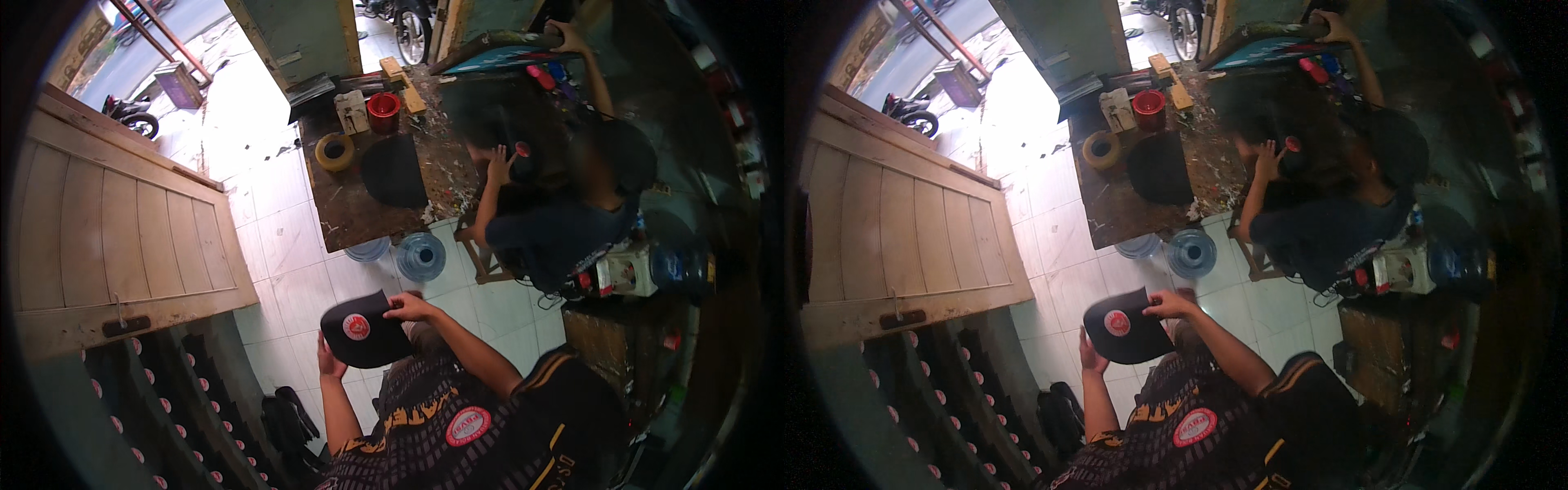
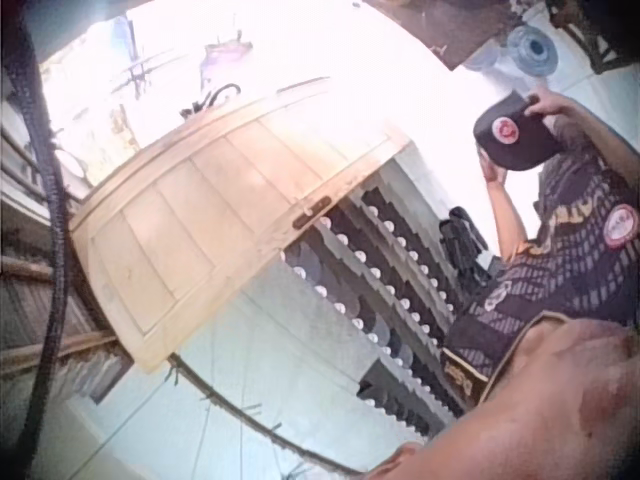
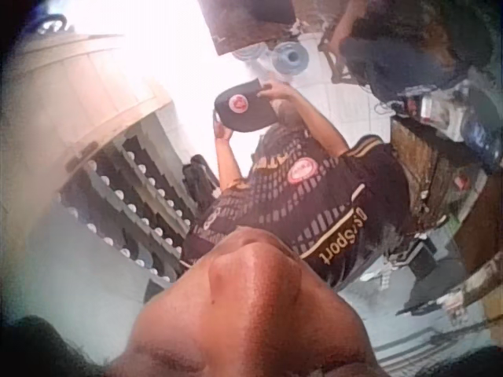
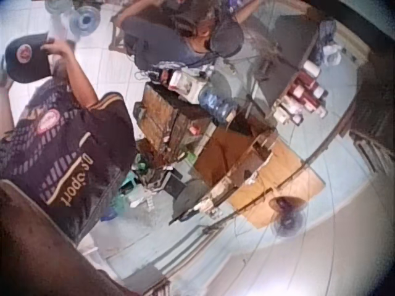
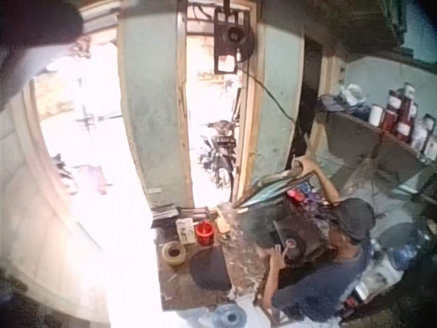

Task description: The person repeatedly picks up black caps with red logos from a workbench and stacks them on a wall-mounted rack. The person handles the caps one at a time, placing them in neat rows on the rack.

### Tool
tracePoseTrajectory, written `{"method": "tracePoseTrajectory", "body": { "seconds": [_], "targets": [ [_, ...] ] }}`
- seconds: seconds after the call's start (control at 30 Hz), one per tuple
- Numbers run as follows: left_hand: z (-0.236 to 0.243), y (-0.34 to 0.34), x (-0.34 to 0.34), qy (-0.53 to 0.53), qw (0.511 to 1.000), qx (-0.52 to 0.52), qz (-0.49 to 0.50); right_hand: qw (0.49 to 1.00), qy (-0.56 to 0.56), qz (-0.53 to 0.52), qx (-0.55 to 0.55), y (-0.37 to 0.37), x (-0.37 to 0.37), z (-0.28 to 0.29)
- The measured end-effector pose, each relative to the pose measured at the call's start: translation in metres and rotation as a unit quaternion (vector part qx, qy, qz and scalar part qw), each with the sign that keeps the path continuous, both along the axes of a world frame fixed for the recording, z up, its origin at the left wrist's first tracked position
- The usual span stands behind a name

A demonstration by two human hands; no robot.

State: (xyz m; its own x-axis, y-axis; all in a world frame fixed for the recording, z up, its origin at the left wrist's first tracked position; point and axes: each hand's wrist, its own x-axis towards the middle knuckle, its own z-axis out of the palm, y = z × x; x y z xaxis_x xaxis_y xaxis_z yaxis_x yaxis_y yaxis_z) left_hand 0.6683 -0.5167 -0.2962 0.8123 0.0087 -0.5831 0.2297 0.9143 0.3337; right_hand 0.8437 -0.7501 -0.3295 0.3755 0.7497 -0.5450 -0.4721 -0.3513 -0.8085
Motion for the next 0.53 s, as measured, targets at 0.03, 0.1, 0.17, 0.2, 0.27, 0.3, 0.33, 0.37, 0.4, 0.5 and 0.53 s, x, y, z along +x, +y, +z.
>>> {"method": "tracePoseTrajectory", "body": {
  "seconds": [0.03, 0.1, 0.17, 0.2, 0.27, 0.3, 0.33, 0.37, 0.4, 0.5, 0.53],
  "targets": [
    [0.001, -0.012, -0.002, -0.003, 0.999, 0.031, -0.017, 1.0, 0.013, -0.016, -0.01, -0.004, -0.004, -0.01],
    [-0.007, -0.03, -0.016, 0.049, 0.998, 0.03, -0.023, 0.994, 0.072, -0.083, 0.02, -0.015, -0.008, -0.026],
    [-0.004, -0.058, -0.016, 0.093, 0.994, 0.056, 0.022, 0.992, 0.096, -0.084, 0.011, -0.024, -0.008, -0.061],
    [-0.005, -0.068, -0.009, 0.115, 0.991, 0.066, 0.027, 0.989, 0.124, -0.072, 0.026, -0.031, -0.004, -0.074],
    [-0.027, -0.093, 0.0, 0.188, 0.979, 0.074, 0.036, 0.996, 0.047, -0.057, -0.042, -0.049, 0.015, -0.095],
    [-0.046, -0.101, -0.003, 0.238, 0.968, 0.075, 0.036, 0.996, 0.015, -0.05, -0.078, -0.058, 0.013, -0.108],
    [-0.059, -0.113, -0.003, 0.307, 0.948, 0.077, 0.042, 0.986, 0.123, -0.108, -0.026, -0.07, 0.015, -0.12],
    [-0.062, -0.13, 0.01, 0.35, 0.929, 0.113, 0.05, 0.973, 0.184, -0.137, -0.025, -0.083, 0.011, -0.141],
    [-0.071, -0.147, 0.019, 0.378, 0.915, 0.132, 0.051, 0.971, 0.188, -0.138, -0.043, -0.097, 0.017, -0.148],
    [-0.105, -0.204, 0.035, 0.421, 0.893, 0.15, 0.055, 0.939, 0.287, -0.182, -0.053, -0.147, 0.012, -0.19],
    [-0.107, -0.221, 0.044, 0.417, 0.897, 0.143, 0.042, 0.918, 0.33, -0.211, -0.056, -0.168, -0.01, -0.218]
  ]
}}
